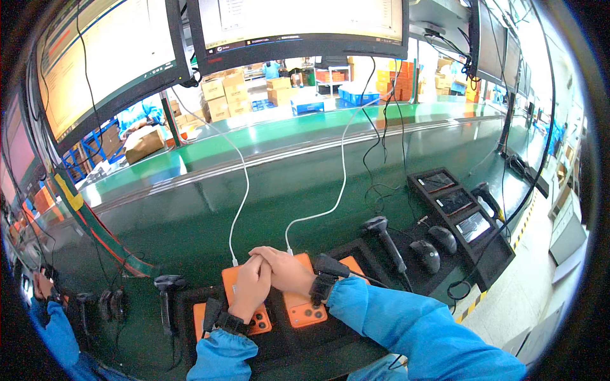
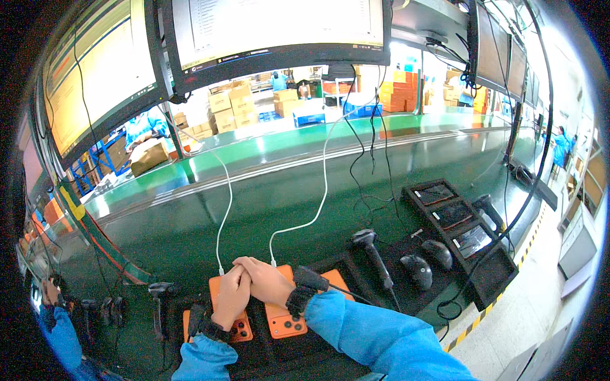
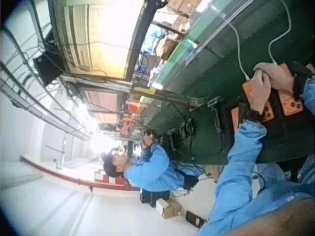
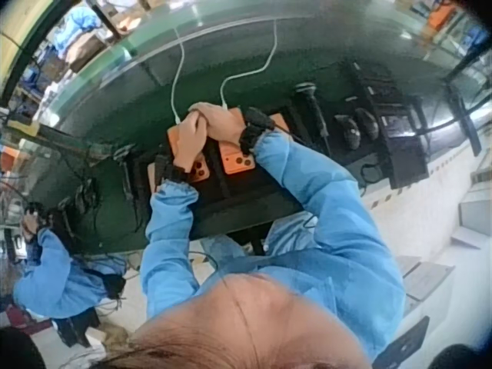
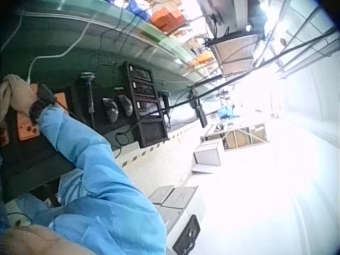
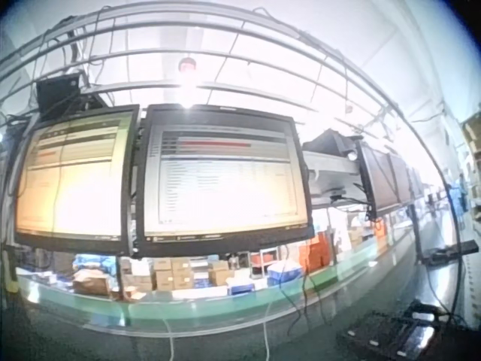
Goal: Connecting and checking handheld devices at a production workstation.
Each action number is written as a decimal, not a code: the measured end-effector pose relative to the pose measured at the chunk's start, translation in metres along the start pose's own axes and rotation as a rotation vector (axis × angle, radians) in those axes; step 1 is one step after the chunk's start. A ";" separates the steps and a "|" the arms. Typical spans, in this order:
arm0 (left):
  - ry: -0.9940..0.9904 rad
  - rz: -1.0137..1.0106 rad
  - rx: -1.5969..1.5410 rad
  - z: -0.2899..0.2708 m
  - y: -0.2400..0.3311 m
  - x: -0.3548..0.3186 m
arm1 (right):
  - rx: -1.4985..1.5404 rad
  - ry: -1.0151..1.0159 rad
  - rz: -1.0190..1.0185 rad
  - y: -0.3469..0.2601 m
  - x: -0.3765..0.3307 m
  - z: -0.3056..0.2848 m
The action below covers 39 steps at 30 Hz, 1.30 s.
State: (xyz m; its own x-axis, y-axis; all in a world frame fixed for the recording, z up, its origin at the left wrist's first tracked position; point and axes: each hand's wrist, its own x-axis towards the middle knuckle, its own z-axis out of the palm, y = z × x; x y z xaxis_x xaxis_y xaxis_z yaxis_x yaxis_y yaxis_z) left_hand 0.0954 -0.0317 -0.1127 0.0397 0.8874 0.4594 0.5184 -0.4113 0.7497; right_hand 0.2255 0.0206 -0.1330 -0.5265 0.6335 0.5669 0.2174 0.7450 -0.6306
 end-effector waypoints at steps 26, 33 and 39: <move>0.007 0.014 0.027 0.000 -0.003 -0.001 | 0.017 0.003 -0.022 -0.001 0.000 -0.001; -0.003 0.016 0.024 -0.001 -0.001 0.000 | 0.009 0.007 -0.037 -0.001 0.000 -0.002; -0.002 0.009 0.011 0.000 -0.005 -0.001 | -0.007 0.006 -0.027 -0.003 0.000 -0.002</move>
State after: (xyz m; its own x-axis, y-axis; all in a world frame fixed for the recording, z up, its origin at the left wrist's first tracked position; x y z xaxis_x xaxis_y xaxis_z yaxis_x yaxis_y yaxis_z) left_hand 0.0928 -0.0306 -0.1170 0.0466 0.8841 0.4650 0.5276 -0.4170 0.7401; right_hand 0.2265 0.0190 -0.1297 -0.5276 0.6141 0.5869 0.2086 0.7635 -0.6112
